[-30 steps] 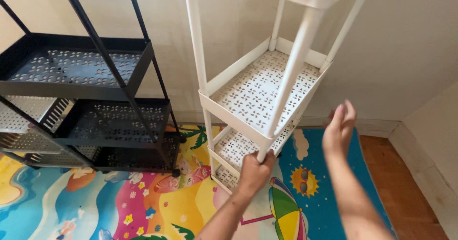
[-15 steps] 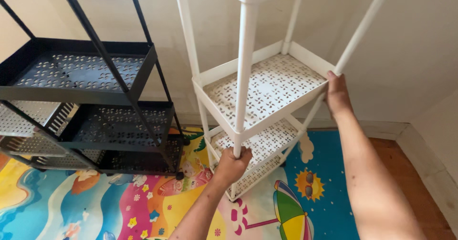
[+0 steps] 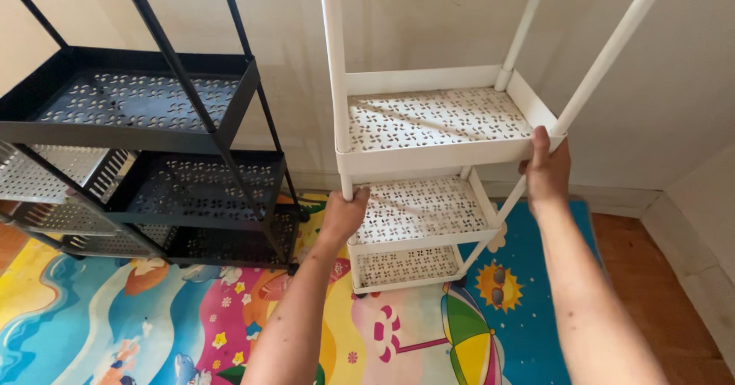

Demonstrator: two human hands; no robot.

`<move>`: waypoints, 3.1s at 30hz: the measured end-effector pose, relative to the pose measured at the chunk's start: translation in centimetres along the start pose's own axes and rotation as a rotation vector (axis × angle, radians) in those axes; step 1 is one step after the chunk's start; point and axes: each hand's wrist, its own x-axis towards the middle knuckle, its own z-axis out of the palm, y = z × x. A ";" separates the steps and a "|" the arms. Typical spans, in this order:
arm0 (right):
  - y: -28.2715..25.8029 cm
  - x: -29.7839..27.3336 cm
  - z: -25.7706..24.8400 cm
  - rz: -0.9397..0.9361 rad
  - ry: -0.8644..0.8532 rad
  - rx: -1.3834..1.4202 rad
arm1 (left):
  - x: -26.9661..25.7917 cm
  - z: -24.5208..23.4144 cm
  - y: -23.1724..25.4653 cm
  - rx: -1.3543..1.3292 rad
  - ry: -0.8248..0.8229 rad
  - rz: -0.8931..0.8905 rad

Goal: The person assembles a white three-tier plastic shelving unit by inserting trays into the frame and securing them with clips. They then adjust the positions of a black three-tier unit and a grey two-tier unit, aligning all three side by side on a colorful play mat.

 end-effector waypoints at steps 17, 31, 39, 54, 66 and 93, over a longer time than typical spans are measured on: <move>7.8 -6.9 -0.5 0.220 -0.046 -0.198 | -0.5 -0.3 -4.5 -0.144 -0.009 -0.069; 14.4 -8.2 -1.1 0.277 -0.033 -0.335 | 0.0 1.3 -7.9 -0.099 0.003 -0.121; 13.9 -7.2 -2.1 0.311 -0.062 -0.280 | 2.0 0.7 -7.2 0.003 -0.042 -0.034; 12.4 -8.0 -1.5 0.332 -0.002 -0.225 | 1.2 0.6 -6.8 -0.006 -0.039 -0.114; 13.4 -7.3 -0.3 0.248 0.183 -0.069 | 0.8 2.2 -7.5 -0.152 0.049 0.035; 16.7 -11.5 -3.1 0.134 0.035 -0.273 | -2.4 -3.0 -12.1 0.188 0.191 0.190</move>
